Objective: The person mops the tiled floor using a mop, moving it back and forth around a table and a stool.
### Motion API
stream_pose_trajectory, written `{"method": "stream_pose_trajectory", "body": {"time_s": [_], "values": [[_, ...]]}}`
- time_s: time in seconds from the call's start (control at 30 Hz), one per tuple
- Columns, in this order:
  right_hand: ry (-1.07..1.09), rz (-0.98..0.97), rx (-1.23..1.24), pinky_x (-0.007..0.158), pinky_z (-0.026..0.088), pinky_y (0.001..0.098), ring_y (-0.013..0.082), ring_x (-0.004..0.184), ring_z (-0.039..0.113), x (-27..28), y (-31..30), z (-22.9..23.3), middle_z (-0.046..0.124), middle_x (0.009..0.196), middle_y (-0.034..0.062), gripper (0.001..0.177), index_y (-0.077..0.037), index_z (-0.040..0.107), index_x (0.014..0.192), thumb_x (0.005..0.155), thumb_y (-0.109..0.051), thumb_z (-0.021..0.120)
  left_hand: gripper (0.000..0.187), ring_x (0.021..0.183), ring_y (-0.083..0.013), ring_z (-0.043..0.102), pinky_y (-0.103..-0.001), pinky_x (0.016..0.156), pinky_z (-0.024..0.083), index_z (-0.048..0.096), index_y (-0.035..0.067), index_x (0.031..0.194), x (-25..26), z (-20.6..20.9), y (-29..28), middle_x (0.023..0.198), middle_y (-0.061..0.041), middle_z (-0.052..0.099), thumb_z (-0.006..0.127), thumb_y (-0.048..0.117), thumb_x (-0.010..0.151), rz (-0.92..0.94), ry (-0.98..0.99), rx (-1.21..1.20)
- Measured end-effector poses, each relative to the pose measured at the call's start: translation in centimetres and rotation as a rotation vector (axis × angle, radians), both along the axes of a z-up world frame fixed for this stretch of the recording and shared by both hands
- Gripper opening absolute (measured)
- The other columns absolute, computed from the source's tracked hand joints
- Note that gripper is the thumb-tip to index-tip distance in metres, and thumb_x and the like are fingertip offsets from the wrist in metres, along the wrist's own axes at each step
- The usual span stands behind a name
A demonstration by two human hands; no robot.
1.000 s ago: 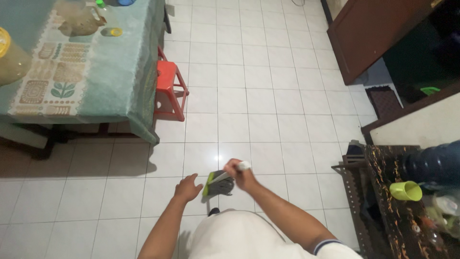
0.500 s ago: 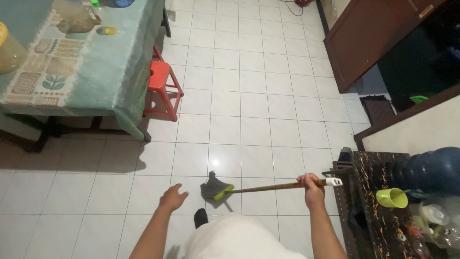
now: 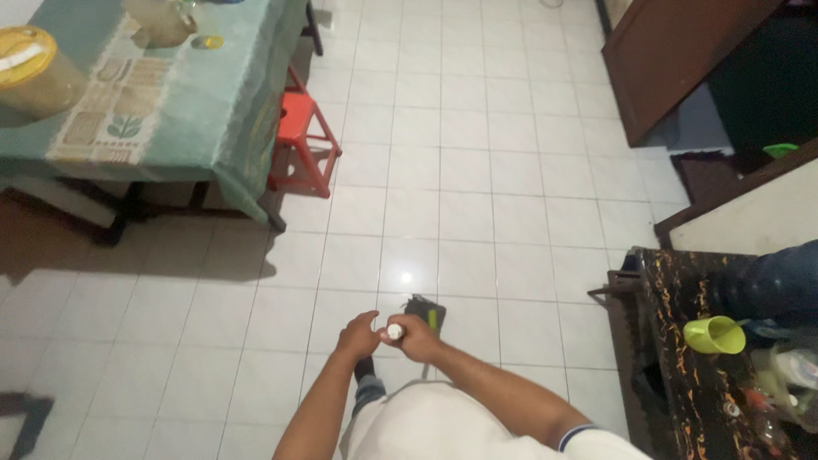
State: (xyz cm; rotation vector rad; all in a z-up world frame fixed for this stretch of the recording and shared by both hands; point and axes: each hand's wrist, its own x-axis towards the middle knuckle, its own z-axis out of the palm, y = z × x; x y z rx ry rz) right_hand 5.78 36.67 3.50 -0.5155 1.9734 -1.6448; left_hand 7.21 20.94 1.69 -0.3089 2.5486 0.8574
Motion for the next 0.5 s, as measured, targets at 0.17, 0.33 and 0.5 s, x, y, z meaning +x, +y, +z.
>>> {"method": "stream_pose_trajectory", "body": {"time_s": [0.17,0.33,0.5], "values": [[-0.257,-0.067,-0.213,0.052,0.038,0.026,0.0099,0.06,0.044,-1.5,3.7,-2.9,0.05,0.064,-0.0004,0.015,-0.005,0.051,0.068,0.079,-0.01,0.059,0.056,0.109,-0.0204,0.051,-0.032,0.094,0.038,0.042,0.016,0.123,6.1,-1.7,-3.2,0.115,-0.008,0.055,0.054,0.038,0.072,0.144,-0.2,0.038],[-0.05,-0.344,-0.133,0.076,0.038,0.0329,0.0152,0.075,0.051,-5.5,16.3,-4.9,0.055,0.071,0.0055,0.012,-0.003,0.056,0.071,0.079,-0.01,0.05,0.056,0.118,-0.0215,0.039,-0.036,0.097,0.034,0.039,0.018,0.124,10.4,-2.3,-7.8,0.127,-0.004,0.042,0.053,0.041,0.075,0.086,-0.286,-0.155],[-0.235,-1.001,-0.166,0.078,0.046,0.0343,0.0191,0.071,0.056,-4.7,26.0,1.2,0.057,0.071,0.008,0.009,-0.006,0.055,0.078,0.083,-0.01,0.048,0.056,0.117,-0.0211,0.041,-0.036,0.096,0.035,0.037,0.019,0.126,9.3,0.0,-13.3,0.126,-0.003,0.044,0.051,0.041,0.077,0.086,-0.373,-0.262]]}}
